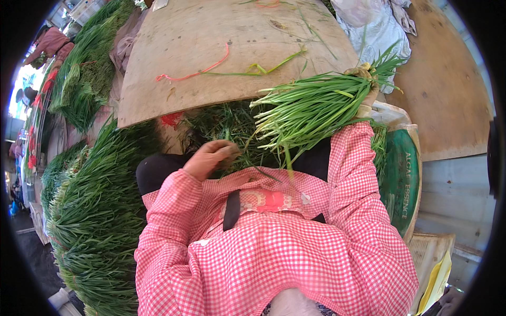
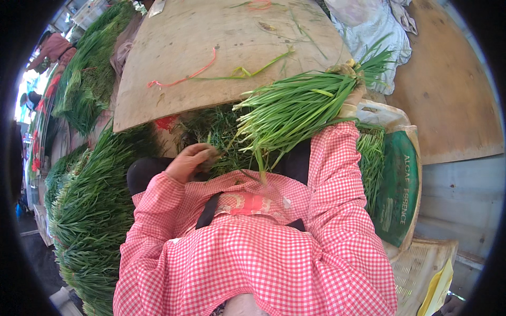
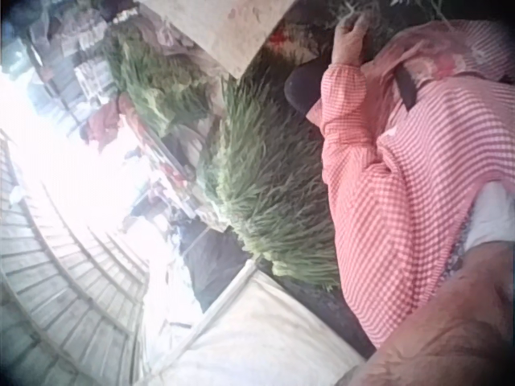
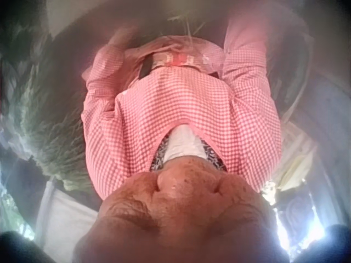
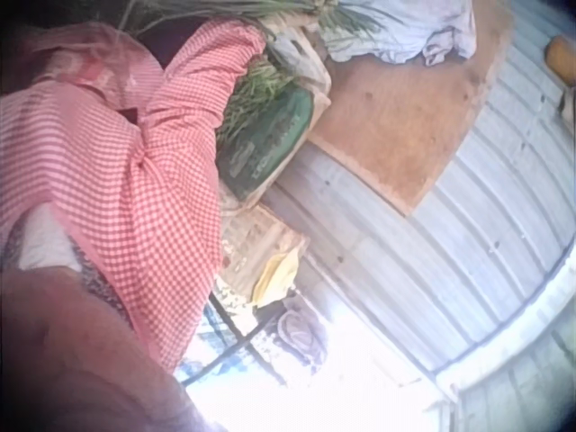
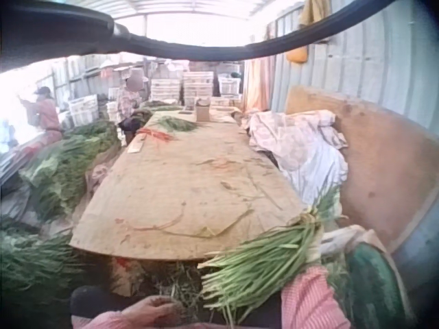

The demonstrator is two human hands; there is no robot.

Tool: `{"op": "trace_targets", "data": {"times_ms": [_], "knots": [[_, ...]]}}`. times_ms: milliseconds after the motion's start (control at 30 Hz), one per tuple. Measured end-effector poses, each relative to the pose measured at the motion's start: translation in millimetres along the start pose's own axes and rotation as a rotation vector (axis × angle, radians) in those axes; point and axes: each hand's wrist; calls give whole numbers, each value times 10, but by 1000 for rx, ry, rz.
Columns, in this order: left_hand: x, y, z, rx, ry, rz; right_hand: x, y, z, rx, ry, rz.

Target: The person bundles chives by hand, wrapping rubber bands around the stalks, and placing the finished bundles into a plastic crate.

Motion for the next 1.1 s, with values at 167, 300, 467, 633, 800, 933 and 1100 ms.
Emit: {"op": "trace_targets", "data": {"times_ms": [167, 300, 467, 633, 800, 933, 1100], "knots": [[387, -664, -135, 360, -168, 48, -67, -107, 149, -198, -42, -16], [681, -889, -149, 48, -79, 123, -68, -207, 257, -68, -131, -6], [777, -784, -328, 219, -36, 221, -80, -311, 341, 41, -199, -90], [689, -256, -661, 1296, 29, 97, -15, -127, 166, 37, -83, -15], [532, 469, -1123, 1616, 502, -141, 4, -24, 8, -186, 68, -46], [543, 74, -721, 972, 83, 64, 20, 95, -3, -167, 11, 1], [635, -466, -431, -360, -26, 33, -35, -35, 92, -90, -85, -79]]}}
Point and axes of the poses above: each hand's wrist, its own x-axis towards the middle knuckle, its own y-axis out of the back of the hand, z = x × y, and after that the axes turned 10 degrees about -y, right-handed
